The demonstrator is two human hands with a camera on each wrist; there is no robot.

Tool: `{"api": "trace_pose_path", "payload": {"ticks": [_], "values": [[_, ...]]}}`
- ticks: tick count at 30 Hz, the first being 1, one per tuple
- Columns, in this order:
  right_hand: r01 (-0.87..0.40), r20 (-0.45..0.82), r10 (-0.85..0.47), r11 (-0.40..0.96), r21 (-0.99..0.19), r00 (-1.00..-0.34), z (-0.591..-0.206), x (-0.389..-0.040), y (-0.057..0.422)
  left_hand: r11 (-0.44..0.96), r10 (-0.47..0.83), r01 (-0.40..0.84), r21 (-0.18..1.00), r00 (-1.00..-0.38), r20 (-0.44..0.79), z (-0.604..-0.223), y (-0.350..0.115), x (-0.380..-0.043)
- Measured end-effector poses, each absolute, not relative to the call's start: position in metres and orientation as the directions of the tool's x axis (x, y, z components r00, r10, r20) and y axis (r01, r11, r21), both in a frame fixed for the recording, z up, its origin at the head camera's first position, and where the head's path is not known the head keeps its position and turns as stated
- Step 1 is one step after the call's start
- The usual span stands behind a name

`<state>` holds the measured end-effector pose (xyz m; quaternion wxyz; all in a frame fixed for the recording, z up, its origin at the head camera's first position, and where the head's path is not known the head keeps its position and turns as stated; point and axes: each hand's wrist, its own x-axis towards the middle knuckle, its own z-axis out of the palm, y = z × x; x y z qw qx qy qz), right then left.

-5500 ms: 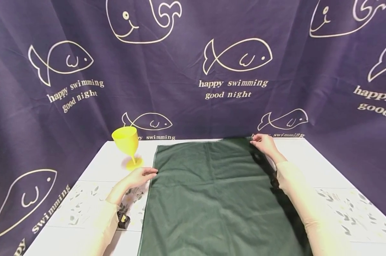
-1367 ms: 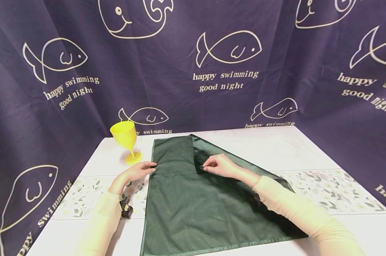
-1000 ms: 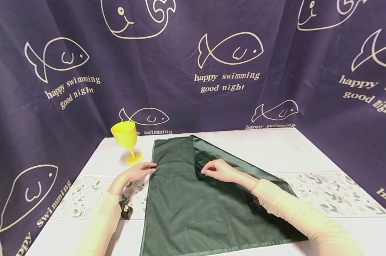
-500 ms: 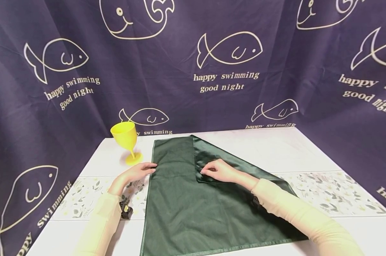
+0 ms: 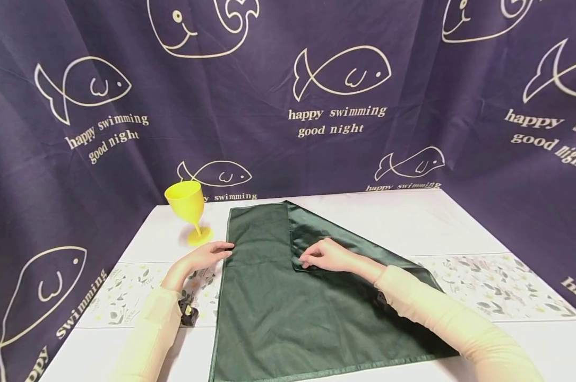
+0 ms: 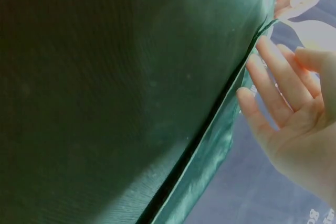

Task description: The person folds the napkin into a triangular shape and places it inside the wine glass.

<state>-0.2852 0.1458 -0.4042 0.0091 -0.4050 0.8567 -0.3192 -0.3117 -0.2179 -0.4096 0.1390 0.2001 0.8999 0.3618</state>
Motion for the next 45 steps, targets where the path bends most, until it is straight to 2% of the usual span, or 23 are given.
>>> {"api": "trace_pose_path", "payload": {"ticks": [15, 25, 32, 40, 45], "values": [[-0.677, 0.272, -0.65, 0.522, -0.518, -0.709, -0.398, -0.286, 0.157, 0.649, 0.459, 0.251, 0.718, -0.882, -0.107, -0.41, -0.217, -0.31], [-0.606, 0.222, -0.614, 0.535, -0.588, -0.758, -0.384, -0.278, 0.172, 0.682, 0.459, 0.306, 0.664, -0.886, -0.062, -0.411, -0.217, -0.311], [-0.587, 0.227, -0.582, 0.558, -0.587, -0.781, -0.378, -0.27, 0.184, 0.701, 0.439, 0.308, 0.643, -0.897, -0.049, -0.41, -0.215, -0.313], [-0.567, 0.232, -0.559, 0.556, -0.607, -0.796, -0.377, -0.256, 0.199, 0.687, 0.446, 0.367, 0.628, -0.894, 0.034, -0.411, -0.215, -0.316], [-0.561, 0.229, -0.55, 0.571, -0.599, -0.803, -0.374, -0.249, 0.207, 0.635, 0.418, 0.374, 0.676, -0.902, 0.106, -0.414, -0.216, -0.317]]}}
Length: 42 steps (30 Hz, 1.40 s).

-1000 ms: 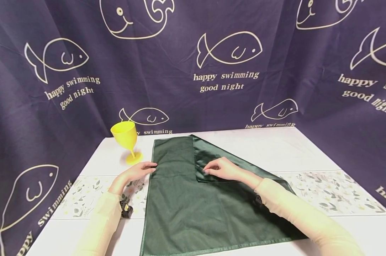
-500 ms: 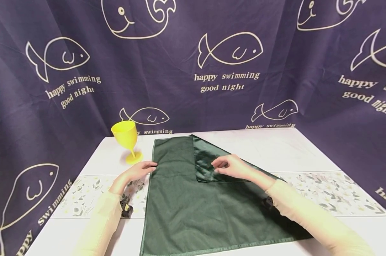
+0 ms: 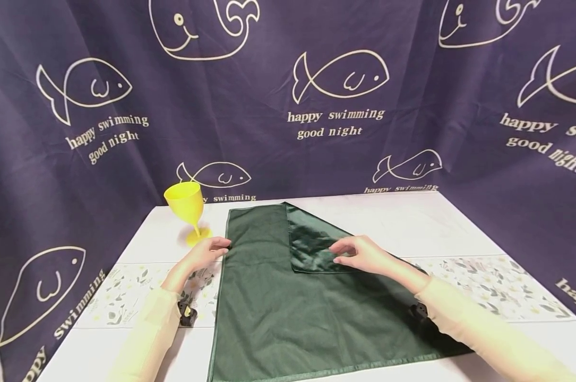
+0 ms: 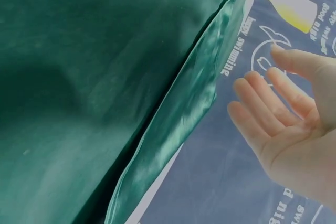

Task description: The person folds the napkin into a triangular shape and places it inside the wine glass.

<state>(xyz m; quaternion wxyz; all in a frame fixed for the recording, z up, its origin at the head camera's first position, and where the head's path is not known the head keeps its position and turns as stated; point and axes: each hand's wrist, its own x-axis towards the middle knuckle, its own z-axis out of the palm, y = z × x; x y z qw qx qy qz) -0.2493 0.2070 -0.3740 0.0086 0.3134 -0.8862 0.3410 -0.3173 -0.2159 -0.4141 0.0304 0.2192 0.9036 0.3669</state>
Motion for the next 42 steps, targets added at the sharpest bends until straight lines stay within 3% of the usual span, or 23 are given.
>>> {"api": "trace_pose_path", "payload": {"ticks": [10, 23, 32, 42], "values": [[-0.517, 0.157, -0.544, 0.608, -0.603, -0.824, -0.378, -0.237, 0.231, 0.6, 0.413, 0.405, 0.689, -0.896, 0.167, -0.412, -0.213, -0.316], [-0.468, 0.061, -0.544, 0.653, -0.596, -0.837, -0.381, -0.215, 0.254, 0.58, 0.462, 0.407, 0.706, -0.878, 0.127, -0.411, -0.211, -0.315], [-0.505, 0.033, -0.56, 0.719, -0.477, -0.828, -0.387, -0.204, 0.266, 0.589, 0.463, 0.378, 0.715, -0.882, 0.085, -0.41, -0.21, -0.315], [-0.534, 0.01, -0.593, 0.718, -0.447, -0.805, -0.388, -0.204, 0.269, 0.656, 0.413, 0.362, 0.662, -0.906, 0.086, -0.414, -0.211, -0.318]]}}
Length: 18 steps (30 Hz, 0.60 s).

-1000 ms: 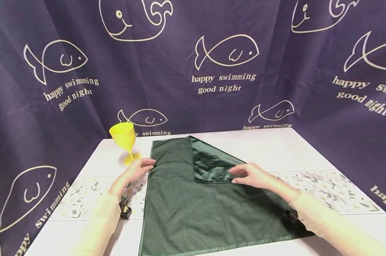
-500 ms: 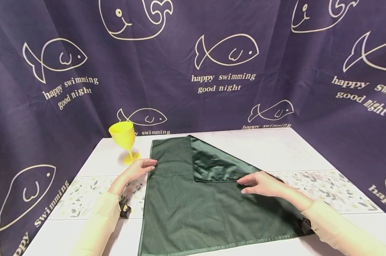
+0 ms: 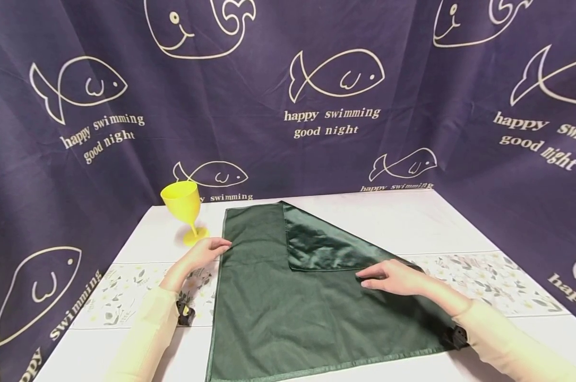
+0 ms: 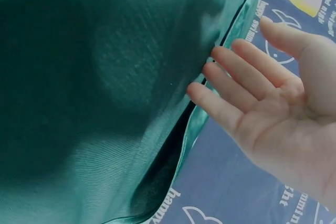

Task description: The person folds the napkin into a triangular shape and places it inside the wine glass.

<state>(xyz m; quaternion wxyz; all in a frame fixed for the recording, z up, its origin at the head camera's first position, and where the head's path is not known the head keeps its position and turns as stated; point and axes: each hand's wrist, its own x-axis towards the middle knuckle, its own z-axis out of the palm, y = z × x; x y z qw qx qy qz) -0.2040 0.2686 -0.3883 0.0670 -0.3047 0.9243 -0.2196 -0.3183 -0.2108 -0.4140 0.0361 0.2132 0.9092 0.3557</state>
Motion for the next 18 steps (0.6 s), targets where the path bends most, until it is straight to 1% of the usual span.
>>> {"api": "trace_pose_path", "payload": {"ticks": [4, 10, 18], "values": [[-0.529, 0.0, -0.587, 0.729, -0.435, -0.809, -0.388, -0.206, 0.27, 0.671, 0.4, 0.366, 0.644, -0.911, 0.1, -0.413, -0.21, -0.317], [-0.533, 0.035, -0.576, 0.728, -0.431, -0.816, -0.392, -0.214, 0.272, 0.678, 0.37, 0.332, 0.655, -0.925, 0.085, -0.411, -0.211, -0.316], [-0.511, 0.056, -0.545, 0.739, -0.438, -0.836, -0.394, -0.227, 0.277, 0.671, 0.378, 0.348, 0.655, -0.92, 0.101, -0.412, -0.212, -0.319]]}}
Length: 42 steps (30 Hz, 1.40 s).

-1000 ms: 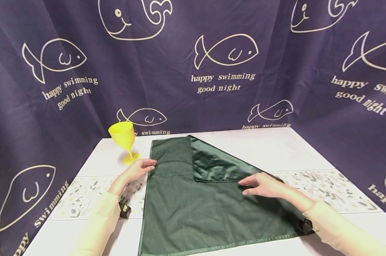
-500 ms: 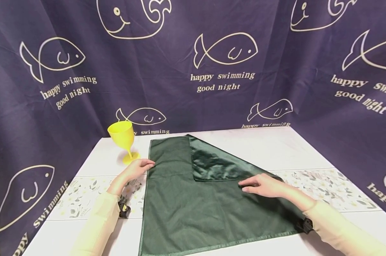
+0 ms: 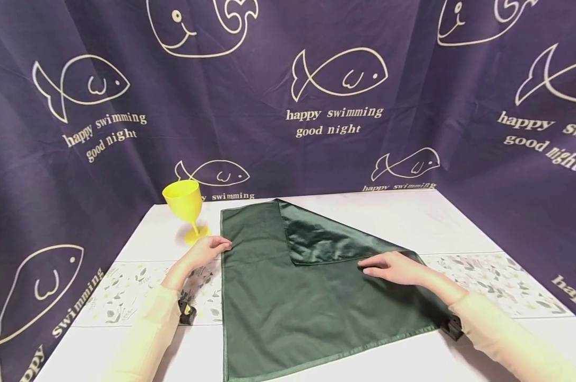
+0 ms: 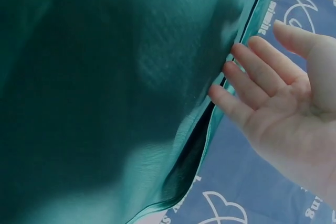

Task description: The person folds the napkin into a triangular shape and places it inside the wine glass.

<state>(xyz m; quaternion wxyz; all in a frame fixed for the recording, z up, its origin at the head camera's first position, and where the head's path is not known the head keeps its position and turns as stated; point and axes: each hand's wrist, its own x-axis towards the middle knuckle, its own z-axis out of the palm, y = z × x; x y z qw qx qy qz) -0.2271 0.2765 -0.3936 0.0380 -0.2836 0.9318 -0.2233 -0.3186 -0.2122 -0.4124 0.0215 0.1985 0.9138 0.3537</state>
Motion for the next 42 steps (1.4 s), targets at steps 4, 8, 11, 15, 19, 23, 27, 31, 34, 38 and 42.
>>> {"api": "trace_pose_path", "payload": {"ticks": [4, 8, 11, 15, 19, 23, 27, 31, 34, 38, 42], "values": [[-0.511, 0.067, -0.541, 0.738, -0.441, -0.838, -0.392, -0.231, 0.277, 0.664, 0.379, 0.347, 0.662, -0.92, 0.103, -0.412, -0.212, -0.319], [-0.505, 0.074, -0.536, 0.729, -0.462, -0.841, -0.392, -0.23, 0.277, 0.657, 0.385, 0.361, 0.662, -0.916, 0.117, -0.41, -0.211, -0.318], [-0.507, 0.083, -0.535, 0.723, -0.47, -0.841, -0.392, -0.226, 0.277, 0.662, 0.381, 0.362, 0.657, -0.917, 0.121, -0.41, -0.21, -0.316], [-0.512, 0.096, -0.531, 0.728, -0.456, -0.842, -0.39, -0.219, 0.277, 0.671, 0.384, 0.371, 0.642, -0.914, 0.127, -0.412, -0.209, -0.315], [-0.485, 0.068, -0.511, 0.753, -0.445, -0.857, -0.388, -0.21, 0.278, 0.664, 0.413, 0.41, 0.625, -0.898, 0.15, -0.414, -0.207, -0.315], [-0.461, 0.044, -0.491, 0.779, -0.426, -0.87, -0.387, -0.205, 0.278, 0.661, 0.425, 0.416, 0.624, -0.893, 0.144, -0.413, -0.207, -0.316], [-0.448, 0.045, -0.476, 0.788, -0.422, -0.878, -0.387, -0.205, 0.276, 0.666, 0.416, 0.398, 0.631, -0.9, 0.129, -0.413, -0.208, -0.316], [-0.444, 0.04, -0.473, 0.791, -0.42, -0.88, -0.388, -0.211, 0.276, 0.667, 0.406, 0.382, 0.64, -0.906, 0.118, -0.412, -0.208, -0.316], [-0.44, 0.042, -0.466, 0.796, -0.416, -0.884, -0.389, -0.217, 0.278, 0.665, 0.398, 0.369, 0.649, -0.911, 0.11, -0.411, -0.208, -0.316], [-0.425, 0.04, -0.45, 0.804, -0.416, -0.892, -0.392, -0.226, 0.282, 0.665, 0.403, 0.368, 0.65, -0.909, 0.102, -0.41, -0.207, -0.315], [-0.415, 0.028, -0.445, 0.809, -0.416, -0.895, -0.394, -0.235, 0.285, 0.665, 0.426, 0.383, 0.641, -0.9, 0.096, -0.408, -0.207, -0.313]]}}
